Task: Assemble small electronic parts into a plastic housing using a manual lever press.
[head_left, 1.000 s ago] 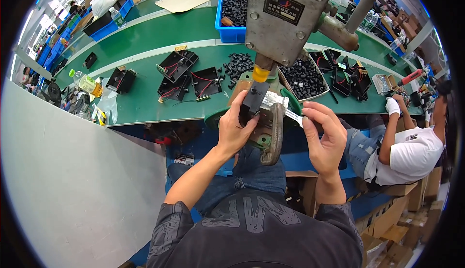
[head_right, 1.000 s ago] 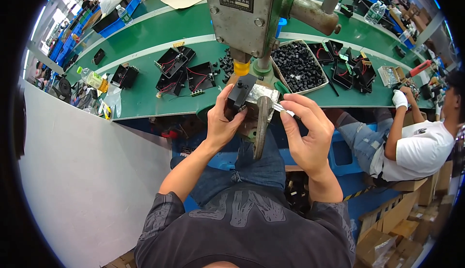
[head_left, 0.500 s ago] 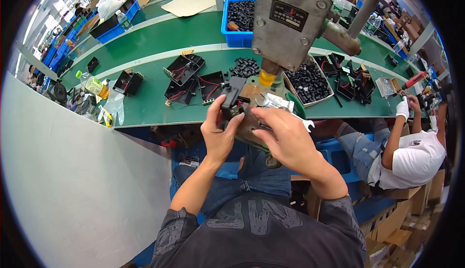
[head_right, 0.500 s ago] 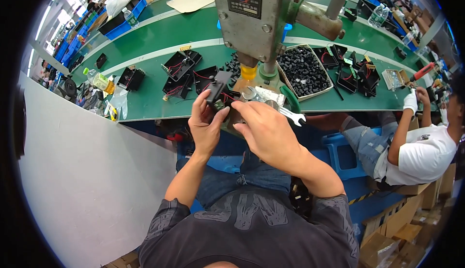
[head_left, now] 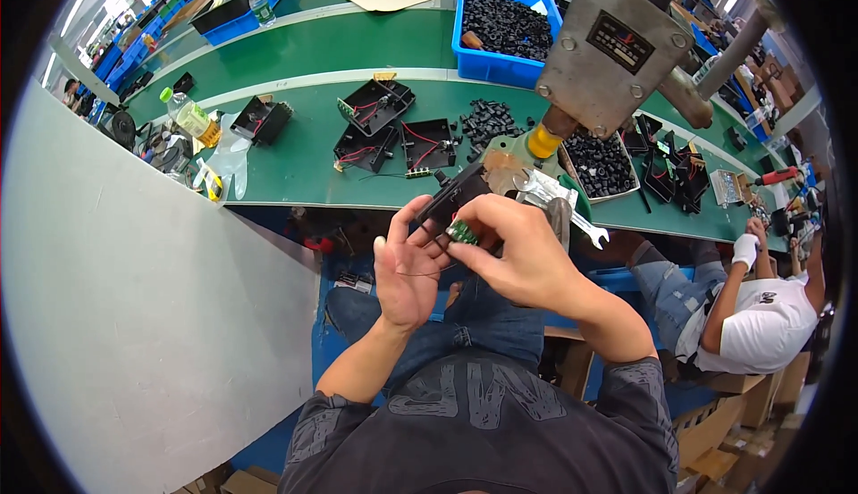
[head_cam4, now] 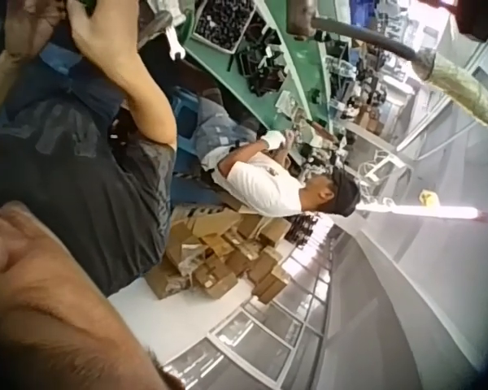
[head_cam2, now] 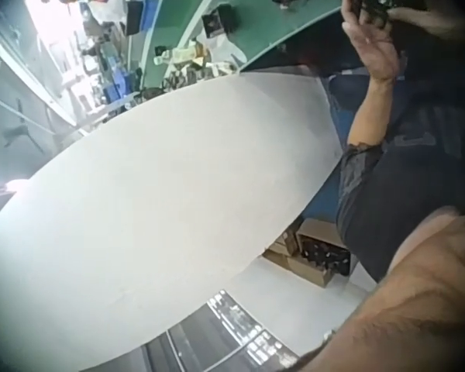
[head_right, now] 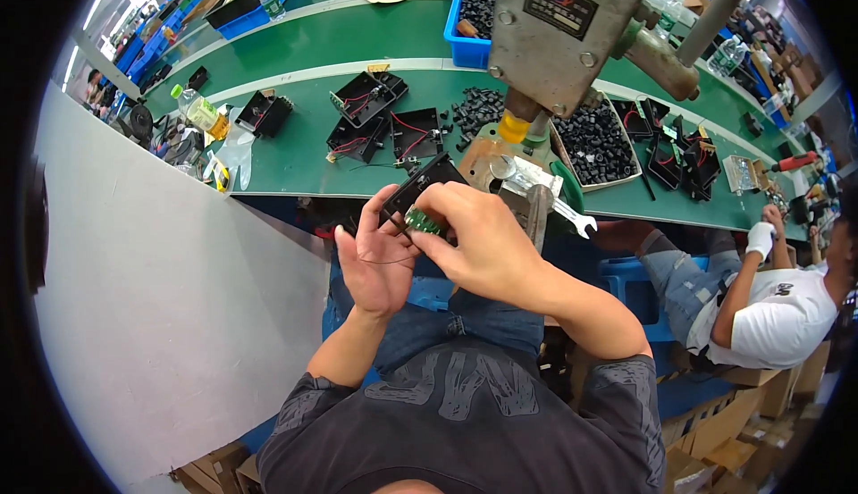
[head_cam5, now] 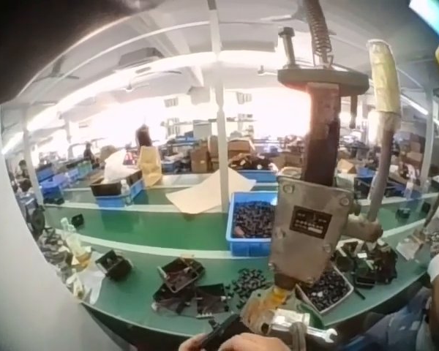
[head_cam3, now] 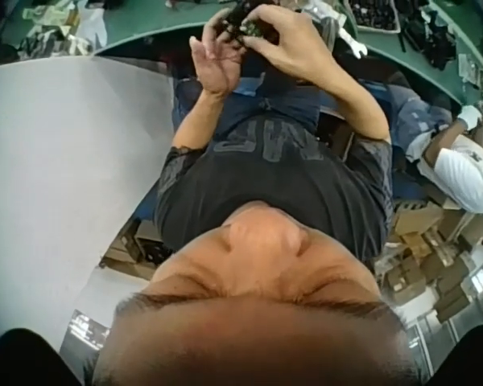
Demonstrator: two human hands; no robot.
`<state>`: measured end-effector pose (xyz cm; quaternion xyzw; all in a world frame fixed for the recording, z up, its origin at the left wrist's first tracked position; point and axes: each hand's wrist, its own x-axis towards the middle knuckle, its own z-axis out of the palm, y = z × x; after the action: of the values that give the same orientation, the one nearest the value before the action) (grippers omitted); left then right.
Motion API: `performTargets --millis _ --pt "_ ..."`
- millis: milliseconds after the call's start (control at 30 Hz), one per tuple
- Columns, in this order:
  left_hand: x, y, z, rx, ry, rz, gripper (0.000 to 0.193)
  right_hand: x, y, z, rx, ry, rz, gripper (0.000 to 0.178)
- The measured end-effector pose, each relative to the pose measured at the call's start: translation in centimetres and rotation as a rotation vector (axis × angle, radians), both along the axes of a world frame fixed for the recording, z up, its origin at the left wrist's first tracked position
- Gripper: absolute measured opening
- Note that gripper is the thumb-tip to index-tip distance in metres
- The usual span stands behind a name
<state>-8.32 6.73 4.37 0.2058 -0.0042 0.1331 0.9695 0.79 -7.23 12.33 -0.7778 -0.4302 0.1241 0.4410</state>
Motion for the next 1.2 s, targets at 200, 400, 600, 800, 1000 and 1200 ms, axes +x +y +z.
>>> performTargets --millis 200,400,600,800,1000,1200 --pt "0.1 -0.5 -1.1 0.488 0.167 0.305 0.052 -0.3 -1.0 0.9 0.235 0.455 -0.190 0.021" --pt "-1.2 1.8 0.0 0.454 0.172 0.162 0.041 3.5 -3.0 0.7 0.175 0.687 -0.186 0.026" --pt "-1.0 2.9 1.8 0.276 0.332 -0.038 0.041 5.6 -2.3 0.0 -0.010 0.586 -0.132 0.019" --pt "2.6 2.7 1.5 0.545 0.410 0.324 0.047 5.3 -3.4 0.0 -0.094 0.084 -0.305 0.018" --pt "8.2 -1.6 -1.1 1.245 0.326 0.650 0.054 1.9 -6.1 -0.4 0.243 -0.141 -0.549 0.014" --pt "8.5 -5.7 -5.4 1.365 0.075 0.670 0.058 0.1 -9.4 -0.2 0.257 -0.214 -0.602 0.012"
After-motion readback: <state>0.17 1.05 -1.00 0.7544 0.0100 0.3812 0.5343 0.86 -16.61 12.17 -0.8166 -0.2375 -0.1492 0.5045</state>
